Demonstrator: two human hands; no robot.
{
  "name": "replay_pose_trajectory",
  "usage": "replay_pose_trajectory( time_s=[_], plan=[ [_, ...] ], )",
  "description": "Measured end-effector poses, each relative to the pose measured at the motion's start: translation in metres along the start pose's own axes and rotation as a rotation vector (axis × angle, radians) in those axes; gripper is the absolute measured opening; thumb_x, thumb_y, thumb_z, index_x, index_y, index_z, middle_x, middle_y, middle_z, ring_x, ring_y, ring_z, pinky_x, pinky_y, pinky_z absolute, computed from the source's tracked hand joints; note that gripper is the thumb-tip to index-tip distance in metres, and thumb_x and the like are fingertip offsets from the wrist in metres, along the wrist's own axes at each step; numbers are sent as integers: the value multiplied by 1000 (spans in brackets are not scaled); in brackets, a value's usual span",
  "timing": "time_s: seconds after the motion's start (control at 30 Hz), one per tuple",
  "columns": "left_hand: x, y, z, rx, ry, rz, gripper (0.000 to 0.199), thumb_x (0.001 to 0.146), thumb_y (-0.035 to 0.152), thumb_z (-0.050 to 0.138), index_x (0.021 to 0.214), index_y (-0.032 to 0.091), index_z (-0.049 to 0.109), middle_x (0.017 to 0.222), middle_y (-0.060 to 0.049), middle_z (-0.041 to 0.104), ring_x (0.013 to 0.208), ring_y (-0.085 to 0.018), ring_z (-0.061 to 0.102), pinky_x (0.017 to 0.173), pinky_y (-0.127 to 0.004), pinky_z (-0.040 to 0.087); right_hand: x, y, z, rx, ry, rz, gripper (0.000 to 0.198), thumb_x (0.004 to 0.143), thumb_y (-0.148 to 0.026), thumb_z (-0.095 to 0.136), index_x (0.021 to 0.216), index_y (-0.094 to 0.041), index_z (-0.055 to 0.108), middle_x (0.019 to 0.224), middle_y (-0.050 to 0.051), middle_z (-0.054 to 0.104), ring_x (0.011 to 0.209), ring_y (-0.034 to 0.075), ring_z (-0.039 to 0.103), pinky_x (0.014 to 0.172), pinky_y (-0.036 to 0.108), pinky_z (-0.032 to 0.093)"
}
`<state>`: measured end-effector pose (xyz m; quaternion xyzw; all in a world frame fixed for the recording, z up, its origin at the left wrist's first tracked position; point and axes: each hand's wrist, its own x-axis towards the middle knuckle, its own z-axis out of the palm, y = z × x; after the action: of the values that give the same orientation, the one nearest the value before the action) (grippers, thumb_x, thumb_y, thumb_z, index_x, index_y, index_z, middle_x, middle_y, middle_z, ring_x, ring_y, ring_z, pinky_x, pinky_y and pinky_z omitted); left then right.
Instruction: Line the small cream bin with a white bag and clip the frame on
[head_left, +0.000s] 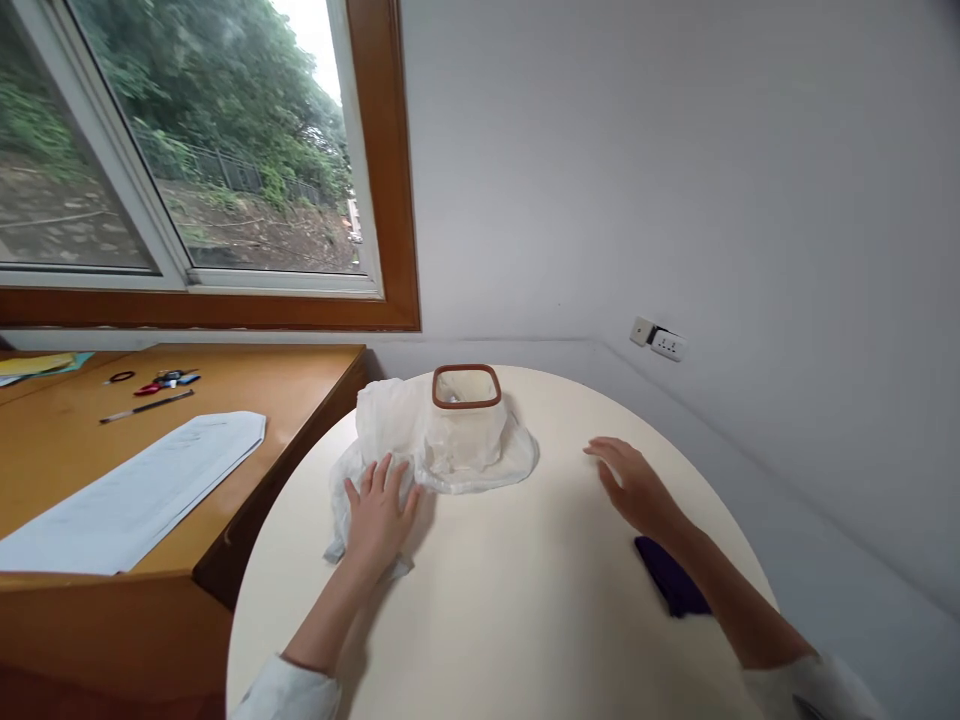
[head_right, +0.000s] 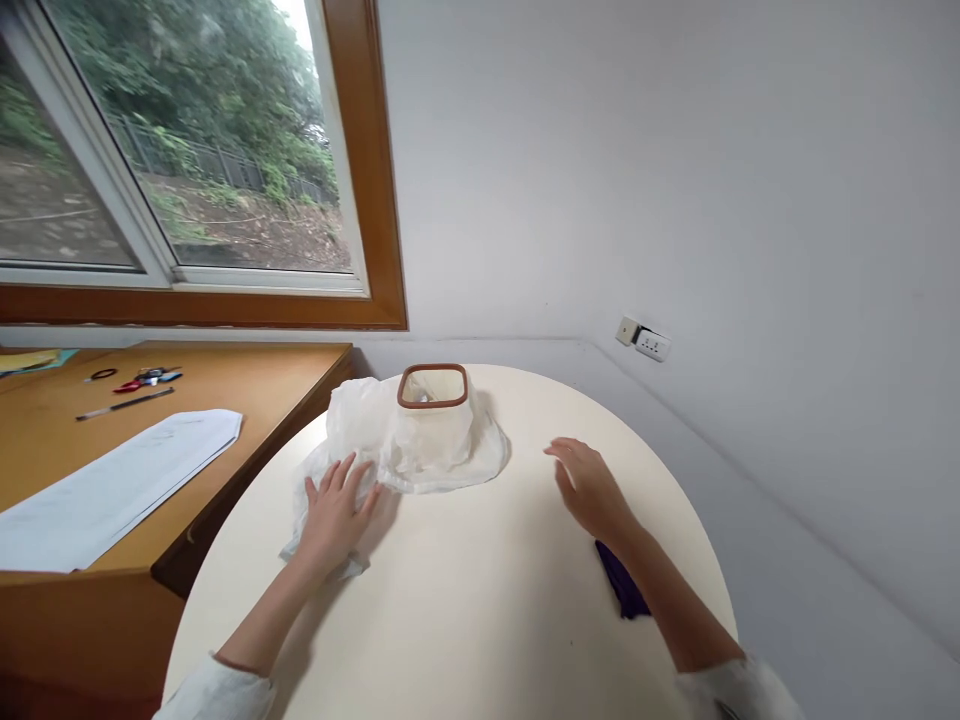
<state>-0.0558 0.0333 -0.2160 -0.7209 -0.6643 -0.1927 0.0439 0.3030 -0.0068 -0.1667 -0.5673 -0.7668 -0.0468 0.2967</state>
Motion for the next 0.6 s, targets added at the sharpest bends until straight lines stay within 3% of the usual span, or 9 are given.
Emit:
replay_pose_trajectory(
  time_s=[0.13,0.3,0.4,0.47,0.53,0.6],
  plan=[
    [-3,9,-8,-109,133,87,33,88,34,32,111,19,52,133,-11,42,126,-26,33,106,-53,13,-81,38,-21,-113,-90,191,33,88,-23,31,100,-22,61,116,8,58,109,21,51,93,41,41],
    [-8,18,-13,-250,219,157,28,89,31,32,104,20,53,128,-8,45,122,-22,40,110,-48,10,-142,47,-15,-182,-311,260,42,90,-31,29,125,-23,49,134,6,44,126,22,38,106,44,30],
    [-11,19,-13,-357,211,163,27,89,31,33,102,21,54,121,-7,50,111,-21,49,104,-46,27,-148,35,4,-204,-424,281,50,91,-36,23,138,-17,29,143,7,29,132,21,24,109,43,24],
    [-12,19,-12,-448,173,136,27,88,32,34,102,21,54,115,-7,54,99,-21,55,84,-38,46,-141,20,17,-209,-470,251,54,91,-40,21,140,-16,21,145,6,22,134,22,18,109,44,20],
    [-13,18,-11,-515,141,101,26,88,32,35,102,21,55,109,-6,56,88,-20,57,61,-29,49,-128,-1,30,-188,-511,157,55,91,-43,20,141,-18,17,146,4,18,135,22,14,110,45,17],
    [-13,18,-11,-541,129,87,25,88,32,36,101,21,55,107,-6,56,83,-19,58,53,-26,45,-112,-26,44,-143,-543,39,54,92,-41,17,141,-20,13,147,3,14,135,21,10,110,44,15]
  ],
)
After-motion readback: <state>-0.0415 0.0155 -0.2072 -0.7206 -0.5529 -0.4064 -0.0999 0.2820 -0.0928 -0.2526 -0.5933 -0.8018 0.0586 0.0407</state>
